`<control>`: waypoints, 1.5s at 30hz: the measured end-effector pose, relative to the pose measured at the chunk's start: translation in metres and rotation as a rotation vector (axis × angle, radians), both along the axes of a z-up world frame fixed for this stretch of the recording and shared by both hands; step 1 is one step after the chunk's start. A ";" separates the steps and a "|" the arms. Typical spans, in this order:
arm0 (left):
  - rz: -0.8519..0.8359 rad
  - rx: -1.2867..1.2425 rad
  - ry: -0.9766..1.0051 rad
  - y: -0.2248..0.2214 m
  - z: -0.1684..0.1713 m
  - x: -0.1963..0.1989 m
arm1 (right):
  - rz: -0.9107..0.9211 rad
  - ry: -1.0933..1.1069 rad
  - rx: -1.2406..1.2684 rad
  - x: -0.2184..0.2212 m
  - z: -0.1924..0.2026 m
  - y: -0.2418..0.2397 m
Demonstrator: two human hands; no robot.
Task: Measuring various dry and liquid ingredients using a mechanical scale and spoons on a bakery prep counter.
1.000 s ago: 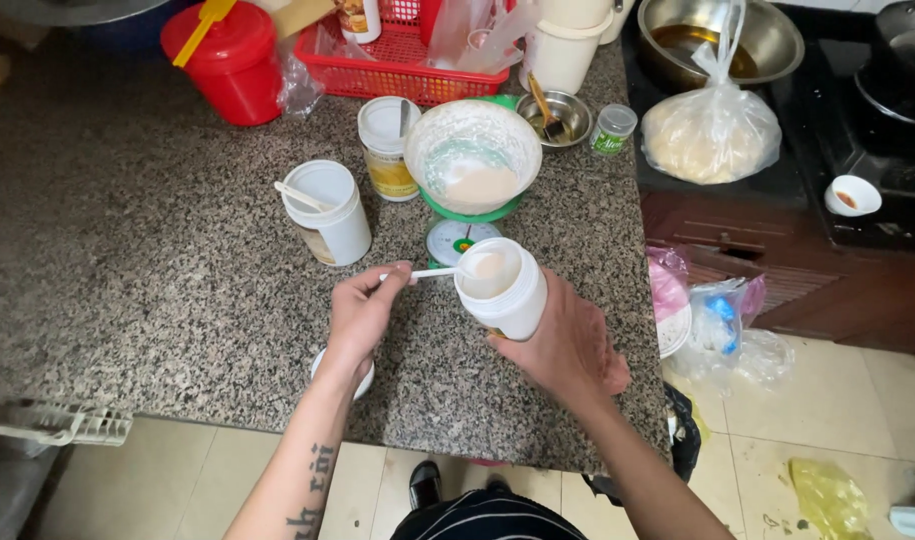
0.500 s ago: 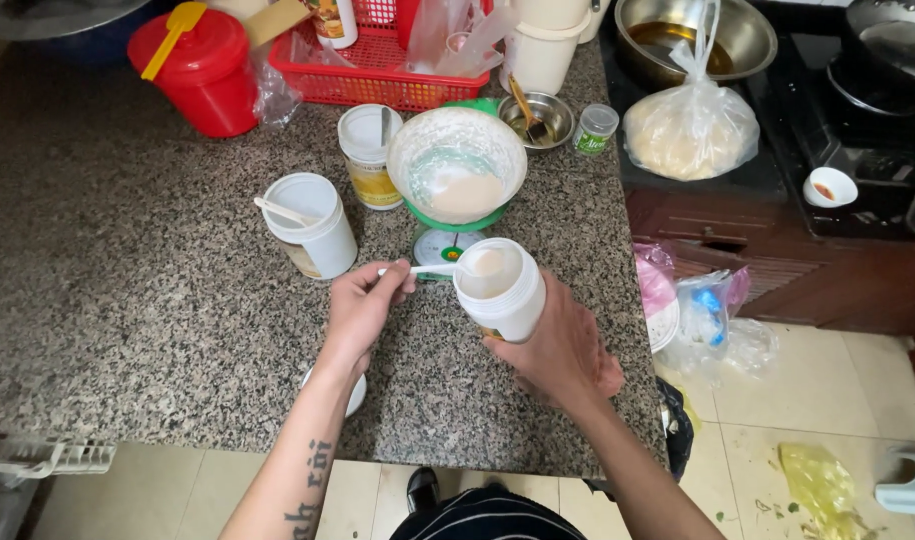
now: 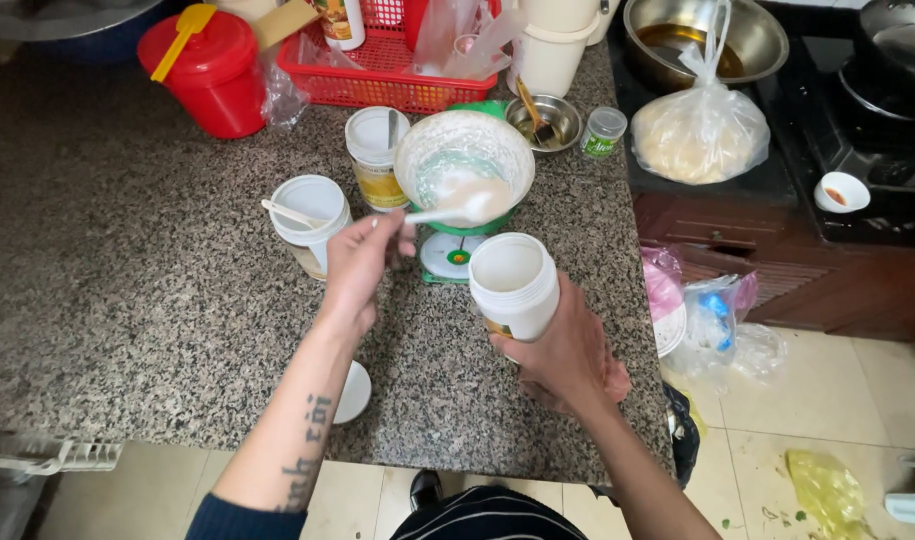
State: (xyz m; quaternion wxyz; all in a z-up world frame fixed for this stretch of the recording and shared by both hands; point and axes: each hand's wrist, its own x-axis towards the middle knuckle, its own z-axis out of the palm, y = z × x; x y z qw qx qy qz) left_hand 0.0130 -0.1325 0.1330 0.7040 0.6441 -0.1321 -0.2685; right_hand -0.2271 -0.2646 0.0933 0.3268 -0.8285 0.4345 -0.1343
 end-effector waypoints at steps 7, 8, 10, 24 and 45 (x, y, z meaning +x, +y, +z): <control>0.278 0.025 -0.629 -0.051 -0.019 0.054 | 0.018 0.093 -0.098 -0.007 -0.011 0.014; 0.277 0.026 -0.627 -0.052 -0.019 0.050 | 0.017 0.095 -0.097 -0.009 -0.023 0.013; 0.285 0.135 -1.113 -0.054 -0.017 0.044 | 0.058 -0.033 -0.030 -0.011 -0.046 0.010; 0.294 0.067 -1.153 0.020 0.001 0.036 | 0.139 -0.011 0.069 -0.011 -0.062 0.020; -0.263 0.480 -0.964 0.091 -0.059 -0.038 | 0.437 -0.152 0.003 -0.005 -0.079 0.043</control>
